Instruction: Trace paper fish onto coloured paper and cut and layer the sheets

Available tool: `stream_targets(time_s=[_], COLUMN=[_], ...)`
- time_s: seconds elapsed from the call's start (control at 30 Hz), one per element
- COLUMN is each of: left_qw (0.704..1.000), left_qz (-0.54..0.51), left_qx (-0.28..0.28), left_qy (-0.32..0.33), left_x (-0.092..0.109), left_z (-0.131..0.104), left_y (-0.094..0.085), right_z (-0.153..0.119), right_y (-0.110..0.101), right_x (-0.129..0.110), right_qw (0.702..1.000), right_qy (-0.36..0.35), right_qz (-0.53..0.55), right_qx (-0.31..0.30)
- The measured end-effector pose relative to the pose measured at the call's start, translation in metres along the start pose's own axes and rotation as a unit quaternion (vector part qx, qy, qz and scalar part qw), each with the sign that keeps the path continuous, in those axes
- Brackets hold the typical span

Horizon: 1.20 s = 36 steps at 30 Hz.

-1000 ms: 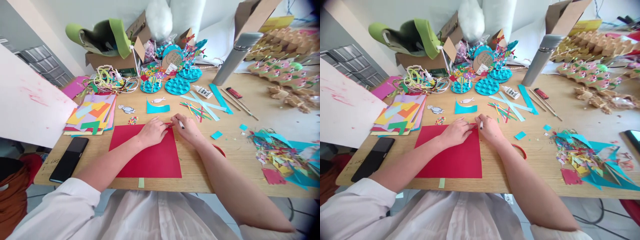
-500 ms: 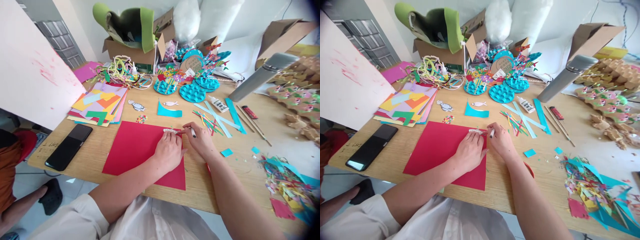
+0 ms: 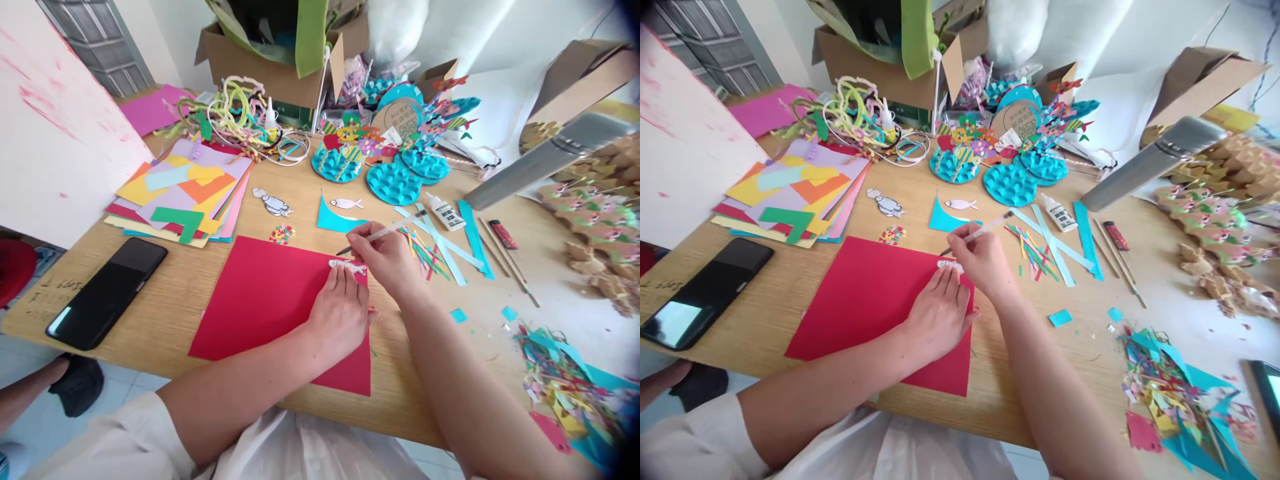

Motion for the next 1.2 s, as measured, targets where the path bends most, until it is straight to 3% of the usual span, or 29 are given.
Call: stream_targets(time_s=[0.33, 0.5, 1.2], left_qw=[0.999, 0.997, 0.998], left_qz=[-0.036, -0.055, -0.051], left_qx=[-0.027, -0.055, -0.046], left_qy=[-0.005, 0.001, -0.002], left_x=[-0.002, -0.002, -0.003], left_z=[0.000, 0.000, -0.003], left_y=[-0.005, -0.007, -0.004], right_z=[0.012, 0.011, 0.007], right_y=[0.015, 0.018, 0.020], right_x=[0.028, 0.027, 0.019], right_qw=[0.996, 0.994, 0.985], right_qy=[-0.028, -0.035, -0.043], right_qz=[-0.084, -0.104, -0.164], right_qx=[-0.009, -0.010, 0.006])
Point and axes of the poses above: each hand's wrist, its own z-axis towards the middle knuckle, its own y-axis out of the palm, x = y × z, the point moved 2 cm from there along z, towards the middle knuckle, and after that the axes turned 14 degrees about -x, right-handed, at the moved point
